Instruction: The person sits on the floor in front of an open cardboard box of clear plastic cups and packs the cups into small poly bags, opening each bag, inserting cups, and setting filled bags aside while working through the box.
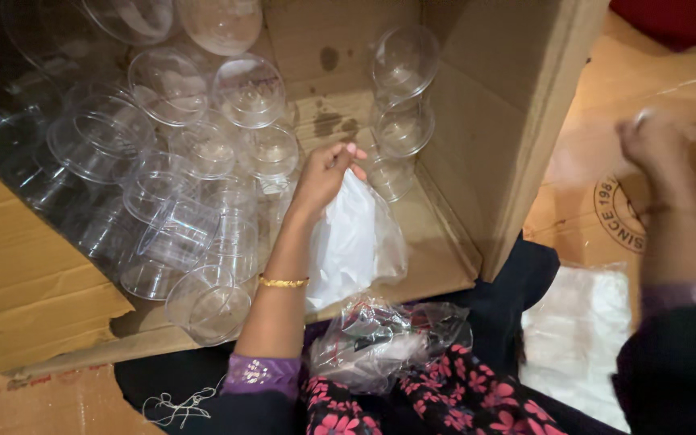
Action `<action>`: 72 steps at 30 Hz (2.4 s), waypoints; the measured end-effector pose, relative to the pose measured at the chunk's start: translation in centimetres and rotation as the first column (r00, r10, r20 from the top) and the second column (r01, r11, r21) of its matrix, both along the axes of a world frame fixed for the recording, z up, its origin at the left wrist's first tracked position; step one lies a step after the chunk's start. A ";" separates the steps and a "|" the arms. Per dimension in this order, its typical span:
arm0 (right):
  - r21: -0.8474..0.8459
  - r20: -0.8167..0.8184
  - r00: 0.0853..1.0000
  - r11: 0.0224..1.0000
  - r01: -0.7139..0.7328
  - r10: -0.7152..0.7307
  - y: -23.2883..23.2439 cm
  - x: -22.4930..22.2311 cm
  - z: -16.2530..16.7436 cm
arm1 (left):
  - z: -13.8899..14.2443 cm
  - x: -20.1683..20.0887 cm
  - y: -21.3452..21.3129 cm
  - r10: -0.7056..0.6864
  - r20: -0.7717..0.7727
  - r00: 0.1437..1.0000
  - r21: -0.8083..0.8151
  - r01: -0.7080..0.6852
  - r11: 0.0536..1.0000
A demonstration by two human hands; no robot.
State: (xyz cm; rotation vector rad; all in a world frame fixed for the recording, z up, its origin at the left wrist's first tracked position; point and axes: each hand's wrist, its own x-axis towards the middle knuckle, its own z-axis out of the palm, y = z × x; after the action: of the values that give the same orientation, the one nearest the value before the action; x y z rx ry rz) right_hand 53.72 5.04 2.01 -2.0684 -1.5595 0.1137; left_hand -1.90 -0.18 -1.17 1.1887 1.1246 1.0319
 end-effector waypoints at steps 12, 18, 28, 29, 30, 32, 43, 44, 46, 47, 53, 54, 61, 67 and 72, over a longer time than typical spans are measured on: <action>0.730 -0.142 0.758 0.585 -0.354 0.636 -10.0 -22.6 8.3 | 1.7 -0.6 -0.7 0.185 0.195 0.963 0.055 -0.199 0.978; 0.212 -0.796 0.299 0.705 -0.676 0.526 -10.4 -36.6 2.3 | 1.9 -0.4 -1.6 0.185 0.358 0.915 0.120 -0.242 0.963; 0.241 -0.760 0.402 0.796 -0.555 0.510 -8.2 -34.3 -2.3 | -0.1 -1.2 -2.4 0.016 0.229 0.973 0.192 -0.062 0.979; 0.257 -0.746 0.404 0.788 -0.559 0.530 -8.3 -34.5 -1.9 | -0.2 -0.9 -2.5 0.026 0.261 0.965 0.191 -0.078 0.978; 0.273 -0.732 0.404 0.780 -0.562 0.548 -8.3 -34.7 -1.5 | -0.1 -0.7 -2.5 0.034 0.290 0.957 0.189 -0.092 0.978; 0.238 -0.660 0.529 0.817 -0.525 0.533 -8.6 -35.1 -0.4 | 0.2 -0.5 -2.8 0.036 0.316 0.948 0.172 -0.095 0.981; 0.195 -0.746 0.384 0.729 -0.656 0.544 -7.6 -34.3 2.8 | 1.7 -2.0 -3.8 -0.088 0.216 0.972 0.228 0.038 0.973; 0.223 -0.731 0.387 0.733 -0.643 0.562 -7.5 -34.3 2.5 | 1.7 -1.9 -3.8 -0.082 0.249 0.965 0.197 0.032 0.980; 0.293 -0.703 0.389 0.741 -0.605 0.595 -7.4 -34.3 2.0 | 1.7 -1.8 -3.9 -0.076 0.275 0.959 0.153 0.035 0.988; 0.336 -0.686 0.391 0.744 -0.577 0.614 -7.3 -34.3 1.8 | 1.6 -1.8 -4.0 -0.081 0.270 0.959 0.143 0.044 0.989; 0.380 -0.780 0.374 0.855 -0.354 0.501 -6.6 -33.3 2.4 | 0.8 -5.5 -6.0 0.016 0.297 0.955 0.125 -0.055 0.991; 0.336 -0.790 0.409 0.880 -0.336 0.458 -6.4 -33.0 2.7 | 0.6 -6.8 -6.5 0.053 0.351 0.935 0.084 -0.088 0.993; 0.410 -0.854 0.221 0.871 -0.271 0.471 -7.2 -33.2 2.4 | 2.6 -15.8 -8.1 -0.109 0.296 0.949 0.163 0.062 0.985; 0.423 -0.874 0.083 0.833 -0.355 0.479 -9.2 -34.4 0.8 | 3.8 -7.0 -4.2 -0.134 0.070 0.988 0.061 0.130 0.990; 0.474 -0.691 0.220 0.662 -0.580 0.688 -10.1 -34.0 3.3 | 4.1 -3.2 -3.4 -0.184 0.134 0.974 0.259 0.145 0.955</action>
State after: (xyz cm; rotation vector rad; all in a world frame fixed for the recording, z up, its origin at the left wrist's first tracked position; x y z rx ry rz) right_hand 19.68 -5.02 5.32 -0.7869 -1.5342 1.1400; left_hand -5.14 -3.57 2.93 1.3491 0.7744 1.1382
